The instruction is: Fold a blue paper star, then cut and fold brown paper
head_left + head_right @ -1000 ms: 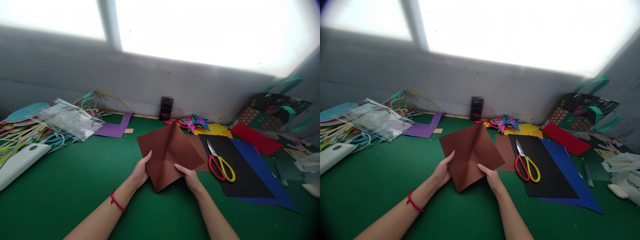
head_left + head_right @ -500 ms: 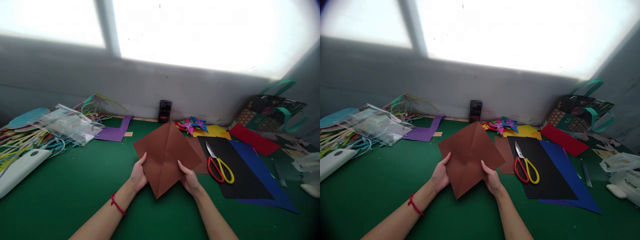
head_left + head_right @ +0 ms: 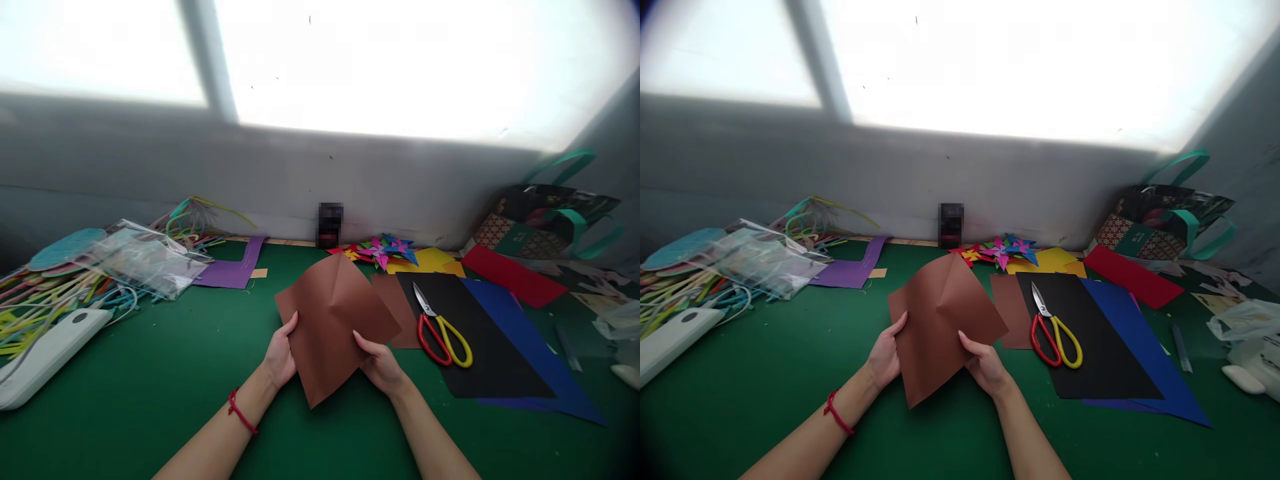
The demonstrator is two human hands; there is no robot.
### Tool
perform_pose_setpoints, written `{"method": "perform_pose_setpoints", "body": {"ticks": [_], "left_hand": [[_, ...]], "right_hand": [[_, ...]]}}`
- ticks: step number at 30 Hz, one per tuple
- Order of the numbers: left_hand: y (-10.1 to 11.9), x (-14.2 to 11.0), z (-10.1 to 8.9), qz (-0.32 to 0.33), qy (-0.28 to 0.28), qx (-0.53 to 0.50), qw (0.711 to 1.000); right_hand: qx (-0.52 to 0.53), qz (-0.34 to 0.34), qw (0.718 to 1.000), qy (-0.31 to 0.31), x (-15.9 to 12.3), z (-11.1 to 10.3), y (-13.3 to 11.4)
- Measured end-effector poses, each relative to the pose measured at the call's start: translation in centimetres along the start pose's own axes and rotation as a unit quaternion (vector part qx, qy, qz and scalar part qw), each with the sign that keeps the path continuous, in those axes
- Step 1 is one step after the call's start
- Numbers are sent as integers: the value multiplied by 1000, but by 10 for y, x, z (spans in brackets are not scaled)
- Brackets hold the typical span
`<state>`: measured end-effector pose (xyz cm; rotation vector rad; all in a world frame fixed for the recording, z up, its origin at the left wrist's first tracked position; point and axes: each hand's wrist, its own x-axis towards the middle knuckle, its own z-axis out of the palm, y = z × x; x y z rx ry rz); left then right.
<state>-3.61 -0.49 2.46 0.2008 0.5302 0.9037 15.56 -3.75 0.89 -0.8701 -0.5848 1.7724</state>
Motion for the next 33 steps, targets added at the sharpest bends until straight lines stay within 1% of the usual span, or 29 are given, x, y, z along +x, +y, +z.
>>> {"method": "perform_pose_setpoints", "body": {"ticks": [4,7,12,14,17,19,21,25,27,29,33], "left_hand": [[0,-1,1,-15,-13,-13,1000],[1,0,0,-26,-21,-21,999],[2,2,-2,-29,-14,-14,999],[2,2,-3,-25,-4,-6,1000],[3,2,-4,-18,16,3,1000],[4,3,-5,-22,28,6,999],[5,3,-6,-22,32,6,999],[5,3,-6,-6,31,24,999],[4,1,-5,10,27,50,998],[3,0,-4,33,9,85,996],[2,1,-6,67,-16,148,987]], "right_hand": [[16,3,1000,-19,-2,1,-1],[21,8,1000,-22,-2,0,-1],[34,16,999,-21,0,-3,1],[44,14,999,-7,1,-4,0],[65,-5,997,37,2,-8,-6],[77,-26,994,72,4,-12,-13],[77,-56,991,95,5,-16,-20],[53,-103,988,102,7,-25,-26],[52,-112,987,105,9,-27,-25],[50,-118,986,104,10,-27,-22],[28,-122,988,89,8,-25,-22]]}}
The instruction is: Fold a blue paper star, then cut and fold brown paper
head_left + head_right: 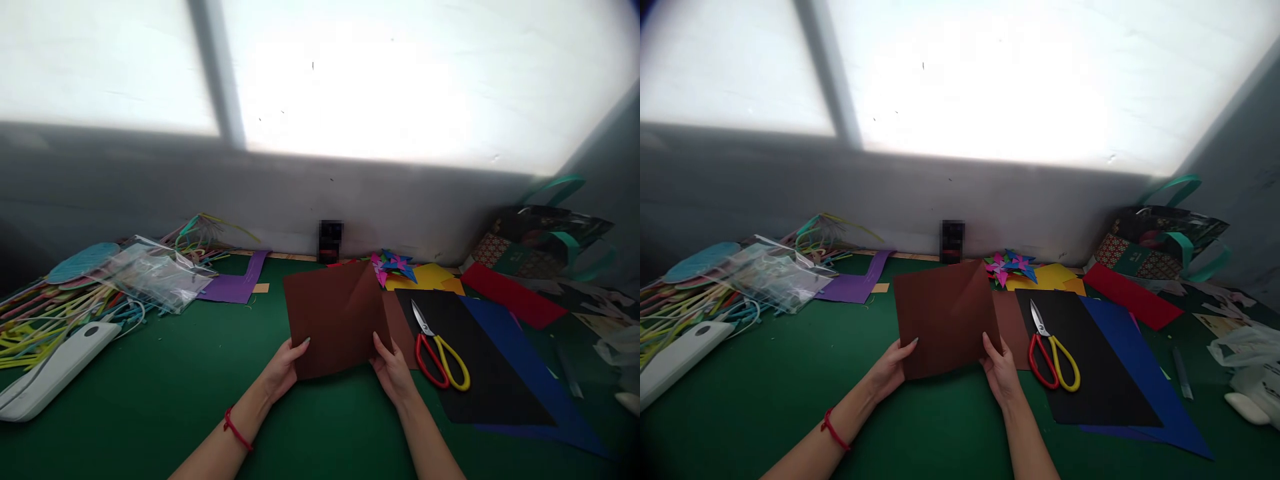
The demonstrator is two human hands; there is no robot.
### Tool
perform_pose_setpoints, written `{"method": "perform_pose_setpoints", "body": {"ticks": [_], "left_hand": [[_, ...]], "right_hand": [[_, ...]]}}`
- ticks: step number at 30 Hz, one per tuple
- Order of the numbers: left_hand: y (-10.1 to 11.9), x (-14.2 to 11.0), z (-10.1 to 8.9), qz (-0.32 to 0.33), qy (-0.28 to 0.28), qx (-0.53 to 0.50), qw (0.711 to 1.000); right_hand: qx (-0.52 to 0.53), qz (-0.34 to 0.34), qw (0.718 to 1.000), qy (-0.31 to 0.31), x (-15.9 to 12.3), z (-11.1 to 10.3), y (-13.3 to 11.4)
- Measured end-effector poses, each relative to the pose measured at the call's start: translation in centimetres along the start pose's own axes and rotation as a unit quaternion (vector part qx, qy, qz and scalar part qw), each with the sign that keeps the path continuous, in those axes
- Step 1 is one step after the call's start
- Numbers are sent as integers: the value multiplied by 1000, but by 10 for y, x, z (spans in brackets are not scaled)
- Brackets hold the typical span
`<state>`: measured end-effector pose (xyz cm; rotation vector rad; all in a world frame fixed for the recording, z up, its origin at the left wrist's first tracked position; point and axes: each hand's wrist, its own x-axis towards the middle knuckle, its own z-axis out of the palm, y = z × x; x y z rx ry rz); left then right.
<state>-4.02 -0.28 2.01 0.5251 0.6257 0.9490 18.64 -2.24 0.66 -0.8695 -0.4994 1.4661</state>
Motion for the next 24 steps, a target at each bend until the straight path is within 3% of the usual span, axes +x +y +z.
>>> {"method": "perform_pose_setpoints", "body": {"ticks": [8,11,13,16,19,21,24], "left_hand": [[7,0,-5,55,6,192,980],[13,-7,-5,21,-51,302,952],[15,-10,-6,22,-55,393,918],[15,-11,-11,106,53,534,837],[9,-12,-7,210,171,646,714],[2,-16,2,279,179,701,631],[-14,-22,20,318,125,768,541]], "right_hand": [[-24,-20,1000,-1,-1,-16,-28],[-64,-40,997,14,0,-22,-29],[-126,-68,989,47,1,-23,-24],[-191,-103,971,97,3,-23,-14],[-206,-122,964,119,5,-23,-7],[-213,-137,958,132,6,-23,-6],[-224,-161,950,150,8,-22,-7]]}}
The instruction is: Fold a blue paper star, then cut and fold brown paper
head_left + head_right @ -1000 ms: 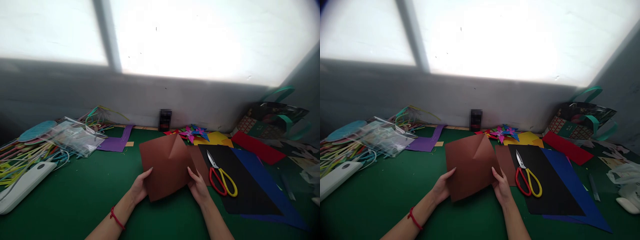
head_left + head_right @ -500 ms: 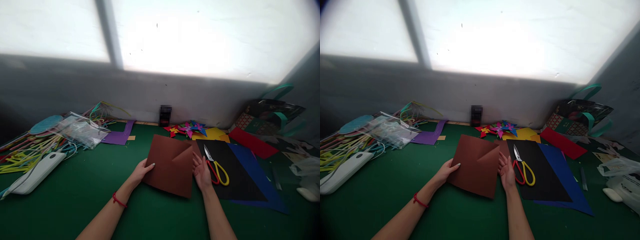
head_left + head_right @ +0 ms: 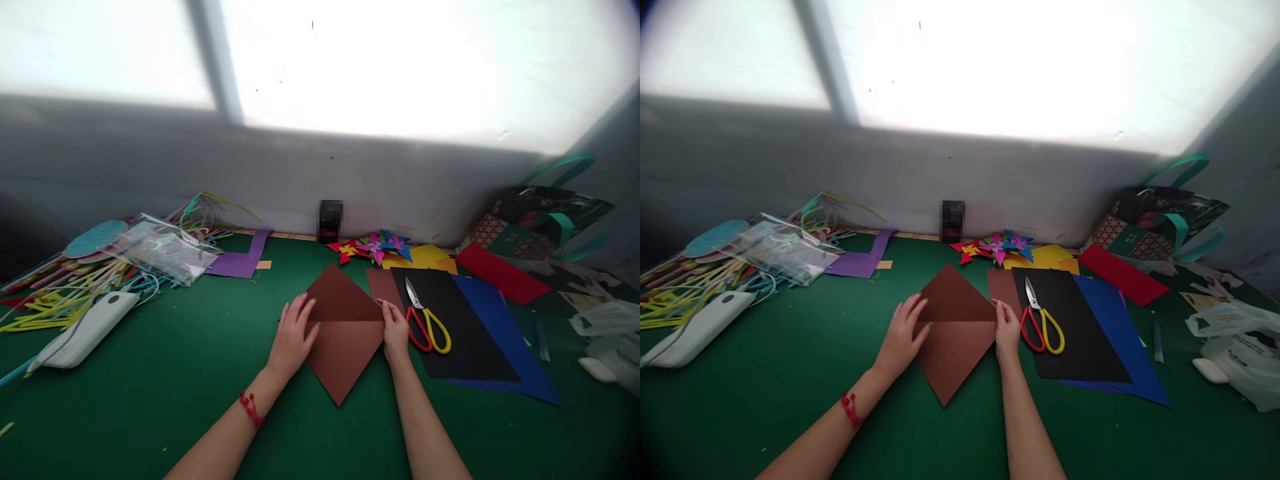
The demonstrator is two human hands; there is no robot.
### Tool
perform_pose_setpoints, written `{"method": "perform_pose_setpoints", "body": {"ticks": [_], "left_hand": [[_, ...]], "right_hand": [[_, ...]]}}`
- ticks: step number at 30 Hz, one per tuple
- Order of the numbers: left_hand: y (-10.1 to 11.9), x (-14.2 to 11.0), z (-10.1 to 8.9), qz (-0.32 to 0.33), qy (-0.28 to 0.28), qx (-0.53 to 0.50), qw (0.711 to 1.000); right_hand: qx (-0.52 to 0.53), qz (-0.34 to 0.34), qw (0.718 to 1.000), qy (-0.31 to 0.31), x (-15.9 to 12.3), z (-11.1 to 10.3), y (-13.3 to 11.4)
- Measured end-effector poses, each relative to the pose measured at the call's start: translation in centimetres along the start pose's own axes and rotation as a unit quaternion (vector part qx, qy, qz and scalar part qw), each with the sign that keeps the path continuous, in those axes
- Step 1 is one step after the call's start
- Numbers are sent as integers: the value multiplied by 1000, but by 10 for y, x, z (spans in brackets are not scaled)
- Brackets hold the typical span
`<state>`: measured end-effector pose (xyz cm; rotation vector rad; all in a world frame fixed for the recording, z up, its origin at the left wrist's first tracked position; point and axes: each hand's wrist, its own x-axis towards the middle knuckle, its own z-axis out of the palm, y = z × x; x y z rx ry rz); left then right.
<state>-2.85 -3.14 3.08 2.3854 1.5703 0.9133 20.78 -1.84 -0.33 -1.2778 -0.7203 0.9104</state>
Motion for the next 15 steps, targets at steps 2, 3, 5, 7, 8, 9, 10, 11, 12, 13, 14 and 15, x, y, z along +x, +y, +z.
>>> {"method": "perform_pose_setpoints", "body": {"ticks": [2,3,5,7,8,9,10,11,12,13,14,15], "left_hand": [[12,-4,5,52,-45,29,997],[15,-6,8,62,-63,36,995],[16,-7,13,61,-85,36,994],[12,-7,17,41,-100,20,994],[10,-6,18,31,-108,9,994],[7,-6,19,22,-116,-4,993],[5,-5,20,16,-122,-15,992],[3,-5,20,11,-125,-24,992],[2,-5,20,8,-126,-30,992],[1,-5,20,7,-126,-35,991],[1,-5,21,7,-126,-37,991],[1,-6,21,7,-127,-38,991]], "right_hand": [[-9,-10,1000,8,0,1,-1],[-14,-12,1000,11,0,1,-1],[-22,-14,1000,15,-1,1,-1],[-29,-16,999,19,-2,0,-1],[-32,-17,999,23,-4,-1,-2],[-36,-19,999,26,-5,-1,-3],[-35,-19,999,27,-6,-2,-5],[-23,-14,999,21,-7,-2,-7],[2,-4,1000,3,-9,-2,-10],[38,12,999,-24,-11,-2,-13],[78,33,995,-59,-13,-1,-17],[116,57,987,-97,-15,-1,-20]]}}
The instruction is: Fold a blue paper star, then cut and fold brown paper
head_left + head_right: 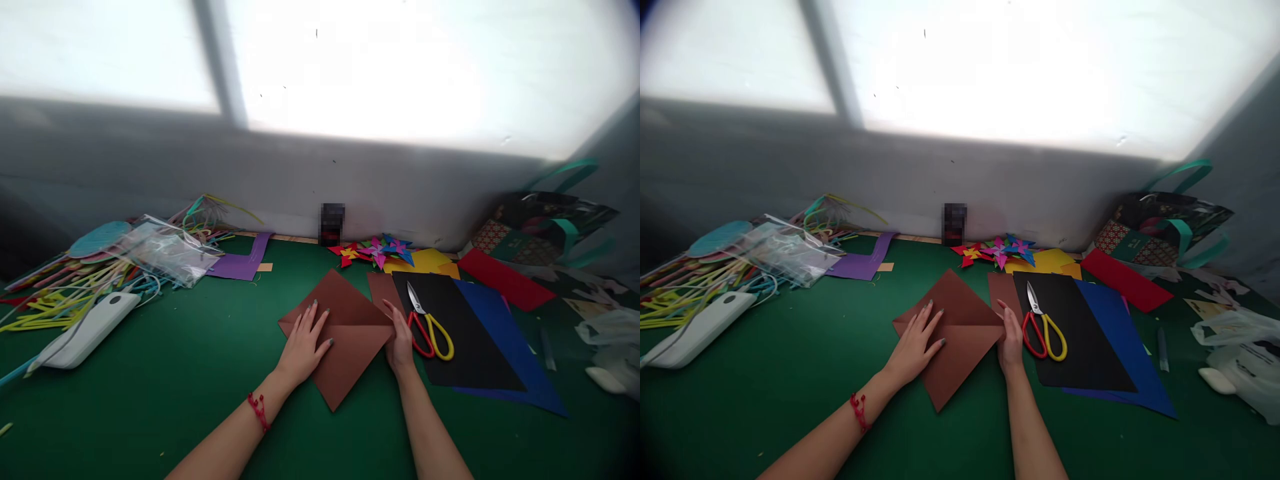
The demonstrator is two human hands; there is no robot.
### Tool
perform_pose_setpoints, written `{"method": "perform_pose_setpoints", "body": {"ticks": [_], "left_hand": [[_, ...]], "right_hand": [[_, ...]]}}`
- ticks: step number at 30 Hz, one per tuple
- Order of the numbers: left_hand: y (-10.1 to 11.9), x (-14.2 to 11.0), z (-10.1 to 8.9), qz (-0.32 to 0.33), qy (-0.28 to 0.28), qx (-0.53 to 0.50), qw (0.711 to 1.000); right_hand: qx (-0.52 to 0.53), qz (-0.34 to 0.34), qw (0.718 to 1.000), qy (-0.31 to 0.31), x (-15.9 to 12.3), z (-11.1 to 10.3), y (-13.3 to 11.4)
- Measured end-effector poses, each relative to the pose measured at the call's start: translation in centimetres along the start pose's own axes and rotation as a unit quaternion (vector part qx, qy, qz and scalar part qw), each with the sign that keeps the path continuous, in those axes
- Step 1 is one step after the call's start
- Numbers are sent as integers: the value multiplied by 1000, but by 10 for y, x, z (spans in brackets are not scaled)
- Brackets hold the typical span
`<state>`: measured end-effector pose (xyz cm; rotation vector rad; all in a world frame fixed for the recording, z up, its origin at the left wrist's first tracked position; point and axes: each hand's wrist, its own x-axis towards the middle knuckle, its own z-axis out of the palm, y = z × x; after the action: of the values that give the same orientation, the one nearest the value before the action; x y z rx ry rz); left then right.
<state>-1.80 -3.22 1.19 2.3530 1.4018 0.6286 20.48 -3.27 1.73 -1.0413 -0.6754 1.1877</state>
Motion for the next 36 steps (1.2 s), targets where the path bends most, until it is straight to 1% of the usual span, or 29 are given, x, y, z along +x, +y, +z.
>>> {"method": "perform_pose_setpoints", "body": {"ticks": [2,4,6,8,11,13,15,17,21,25,31,36], "left_hand": [[-1,0,1,-5,-2,3,1000],[-2,0,1,-17,0,8,1000],[-4,1,3,-31,4,14,999],[-6,1,5,-39,8,19,999],[-7,1,7,-37,16,31,999],[-5,1,6,-29,23,42,998],[-2,1,4,-17,30,57,998],[2,2,1,2,28,74,997],[9,3,-5,38,16,92,995],[13,4,-9,42,24,102,994],[19,3,-13,50,33,115,992],[23,3,-15,65,46,104,991]], "right_hand": [[48,53,995,-66,-4,4,-5],[75,102,986,-109,-7,6,-7],[99,137,977,-130,-10,8,-6],[110,158,972,-134,-13,9,-3],[95,205,961,-158,-18,14,0],[75,251,946,-191,-21,18,2],[61,282,933,-213,-22,22,3],[67,290,932,-207,-22,24,6],[91,277,939,-181,-19,24,11],[92,280,937,-189,-17,21,14],[130,286,928,-201,-16,21,10],[119,271,935,-192,-17,20,7]]}}
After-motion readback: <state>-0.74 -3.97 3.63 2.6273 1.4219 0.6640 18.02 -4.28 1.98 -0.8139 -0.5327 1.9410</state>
